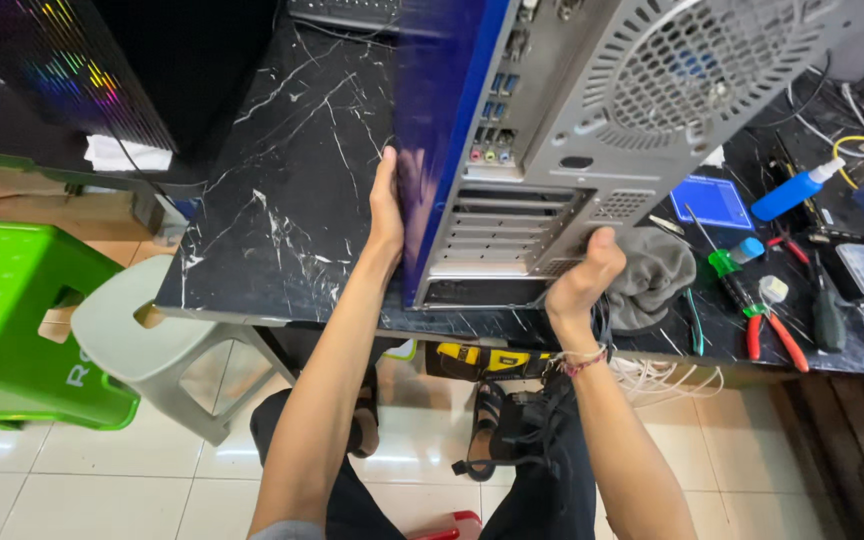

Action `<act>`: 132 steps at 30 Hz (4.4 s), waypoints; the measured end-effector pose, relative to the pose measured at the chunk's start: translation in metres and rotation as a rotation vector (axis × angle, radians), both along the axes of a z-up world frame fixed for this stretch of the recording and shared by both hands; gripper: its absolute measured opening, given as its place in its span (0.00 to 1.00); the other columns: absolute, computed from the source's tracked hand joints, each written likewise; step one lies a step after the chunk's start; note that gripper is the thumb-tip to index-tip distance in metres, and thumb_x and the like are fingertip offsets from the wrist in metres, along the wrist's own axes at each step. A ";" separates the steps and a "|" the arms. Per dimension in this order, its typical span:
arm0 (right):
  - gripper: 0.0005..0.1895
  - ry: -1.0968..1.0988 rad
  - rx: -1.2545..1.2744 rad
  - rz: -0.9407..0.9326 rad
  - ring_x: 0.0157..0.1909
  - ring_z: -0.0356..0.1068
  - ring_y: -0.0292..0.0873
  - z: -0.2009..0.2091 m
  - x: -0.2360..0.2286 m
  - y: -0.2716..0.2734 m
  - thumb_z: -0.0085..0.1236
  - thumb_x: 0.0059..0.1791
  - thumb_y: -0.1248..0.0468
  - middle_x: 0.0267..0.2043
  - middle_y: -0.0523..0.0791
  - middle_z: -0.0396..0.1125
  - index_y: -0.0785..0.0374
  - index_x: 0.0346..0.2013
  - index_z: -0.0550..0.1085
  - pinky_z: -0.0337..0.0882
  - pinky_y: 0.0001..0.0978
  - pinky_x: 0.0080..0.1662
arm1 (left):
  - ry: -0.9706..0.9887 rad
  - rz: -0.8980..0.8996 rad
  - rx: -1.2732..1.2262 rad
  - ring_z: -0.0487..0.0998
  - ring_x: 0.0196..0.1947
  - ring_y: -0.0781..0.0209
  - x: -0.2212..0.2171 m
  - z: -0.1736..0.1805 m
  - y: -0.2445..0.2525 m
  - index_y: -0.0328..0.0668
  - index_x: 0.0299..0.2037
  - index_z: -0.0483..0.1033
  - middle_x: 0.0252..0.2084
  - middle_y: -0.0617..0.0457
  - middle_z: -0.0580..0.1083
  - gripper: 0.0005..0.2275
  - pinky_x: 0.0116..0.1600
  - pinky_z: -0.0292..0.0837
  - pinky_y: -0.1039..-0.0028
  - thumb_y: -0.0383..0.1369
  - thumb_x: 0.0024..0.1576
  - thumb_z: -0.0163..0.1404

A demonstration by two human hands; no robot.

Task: The person wipes a power supply unit with a cloth, then installs it into a computer case. They attach the side panel to the case and proceed to connect various internal cables to the motherboard.

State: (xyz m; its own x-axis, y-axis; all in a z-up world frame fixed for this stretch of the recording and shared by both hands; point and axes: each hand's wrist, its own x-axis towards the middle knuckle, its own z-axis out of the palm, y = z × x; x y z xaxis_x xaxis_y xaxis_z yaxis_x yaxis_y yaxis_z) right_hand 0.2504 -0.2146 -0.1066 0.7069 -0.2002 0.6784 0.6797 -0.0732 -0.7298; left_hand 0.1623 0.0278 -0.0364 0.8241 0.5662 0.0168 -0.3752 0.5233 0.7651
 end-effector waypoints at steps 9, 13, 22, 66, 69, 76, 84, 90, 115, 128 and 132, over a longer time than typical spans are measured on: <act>0.32 -0.026 -0.075 0.086 0.42 0.64 0.38 0.010 0.002 -0.008 0.34 0.68 0.55 0.31 0.50 0.73 0.66 0.28 0.76 0.71 0.36 0.52 | 0.084 0.027 0.090 0.40 0.87 0.38 -0.021 -0.018 0.045 0.46 0.86 0.51 0.88 0.41 0.48 0.47 0.87 0.28 0.45 0.72 0.64 0.39; 0.30 0.016 0.014 0.068 0.41 0.66 0.42 -0.006 0.012 -0.008 0.41 0.68 0.53 0.34 0.55 0.74 0.67 0.30 0.77 0.71 0.38 0.56 | -0.008 0.200 0.076 0.40 0.87 0.41 -0.010 -0.020 0.044 0.48 0.86 0.49 0.88 0.42 0.47 0.44 0.87 0.26 0.49 0.70 0.68 0.35; 0.30 0.015 0.013 0.124 0.41 0.63 0.39 0.033 -0.017 0.002 0.35 0.67 0.50 0.32 0.45 0.69 0.61 0.28 0.72 0.70 0.33 0.52 | -0.086 0.063 0.071 0.41 0.88 0.46 -0.011 0.025 -0.005 0.44 0.86 0.47 0.88 0.43 0.46 0.42 0.89 0.26 0.57 0.64 0.70 0.35; 0.29 0.093 0.173 0.232 0.66 0.65 0.42 0.066 -0.057 0.044 0.32 0.63 0.37 0.64 0.46 0.65 0.53 0.64 0.68 0.65 0.42 0.73 | 0.307 -0.005 0.887 0.69 0.69 0.11 -0.124 0.007 -0.010 0.31 0.83 0.53 0.83 0.26 0.57 0.56 0.66 0.67 0.31 0.37 0.36 0.62; 0.29 0.098 0.158 0.224 0.66 0.65 0.45 0.050 -0.044 0.033 0.32 0.64 0.39 0.65 0.49 0.66 0.55 0.64 0.68 0.64 0.44 0.74 | 0.284 0.014 0.898 0.70 0.67 0.10 -0.125 0.007 -0.011 0.27 0.82 0.54 0.81 0.22 0.57 0.54 0.65 0.68 0.32 0.35 0.37 0.61; 0.30 0.141 0.158 0.231 0.65 0.65 0.46 0.033 -0.029 0.021 0.31 0.64 0.38 0.63 0.50 0.66 0.55 0.65 0.68 0.65 0.44 0.71 | 0.301 0.047 0.964 0.72 0.65 0.10 -0.113 -0.006 -0.012 0.24 0.80 0.55 0.79 0.19 0.59 0.53 0.64 0.69 0.32 0.35 0.38 0.61; 0.31 0.150 0.129 0.234 0.66 0.65 0.49 0.031 -0.024 0.012 0.29 0.65 0.39 0.64 0.54 0.66 0.60 0.64 0.68 0.62 0.45 0.75 | 0.334 0.036 0.999 0.76 0.61 0.10 -0.115 -0.003 -0.013 0.22 0.80 0.55 0.76 0.17 0.64 0.53 0.63 0.70 0.35 0.35 0.38 0.61; 0.32 0.161 0.105 0.253 0.65 0.68 0.45 0.043 -0.031 0.015 0.31 0.64 0.37 0.60 0.49 0.67 0.57 0.62 0.70 0.67 0.42 0.72 | 0.408 -0.040 1.085 0.78 0.61 0.14 -0.115 0.006 -0.009 0.24 0.81 0.47 0.73 0.17 0.66 0.56 0.64 0.70 0.39 0.40 0.39 0.61; 0.27 0.165 0.151 0.336 0.56 0.68 0.41 0.045 -0.034 0.014 0.34 0.64 0.41 0.53 0.50 0.69 0.59 0.54 0.72 0.69 0.40 0.69 | 0.054 -0.056 0.781 0.46 0.82 0.17 -0.122 -0.018 -0.002 0.28 0.83 0.49 0.84 0.22 0.47 0.59 0.83 0.45 0.39 0.52 0.47 0.72; 0.29 0.032 -0.049 0.148 0.34 0.61 0.40 0.002 0.006 -0.009 0.41 0.64 0.52 0.25 0.41 0.64 0.60 0.21 0.70 0.67 0.36 0.41 | 0.058 -0.014 0.791 0.50 0.83 0.23 -0.117 -0.024 -0.013 0.37 0.84 0.52 0.82 0.25 0.56 0.55 0.82 0.50 0.42 0.50 0.49 0.71; 0.31 0.060 -0.045 0.170 0.35 0.63 0.39 0.021 -0.010 -0.003 0.40 0.64 0.49 0.26 0.45 0.69 0.63 0.24 0.74 0.69 0.35 0.42 | 0.063 0.005 0.807 0.52 0.82 0.22 -0.118 -0.019 -0.017 0.36 0.83 0.53 0.82 0.24 0.57 0.54 0.82 0.52 0.42 0.50 0.48 0.70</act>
State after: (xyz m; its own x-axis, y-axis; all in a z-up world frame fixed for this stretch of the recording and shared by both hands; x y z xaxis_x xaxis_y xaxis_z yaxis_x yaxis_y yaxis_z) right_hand 0.2402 -0.2175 -0.0861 0.7677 -0.0453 0.6392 0.6401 0.0056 -0.7683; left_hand 0.0446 0.0106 -0.0551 0.8346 0.4031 0.3754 -0.3197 -0.2005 0.9261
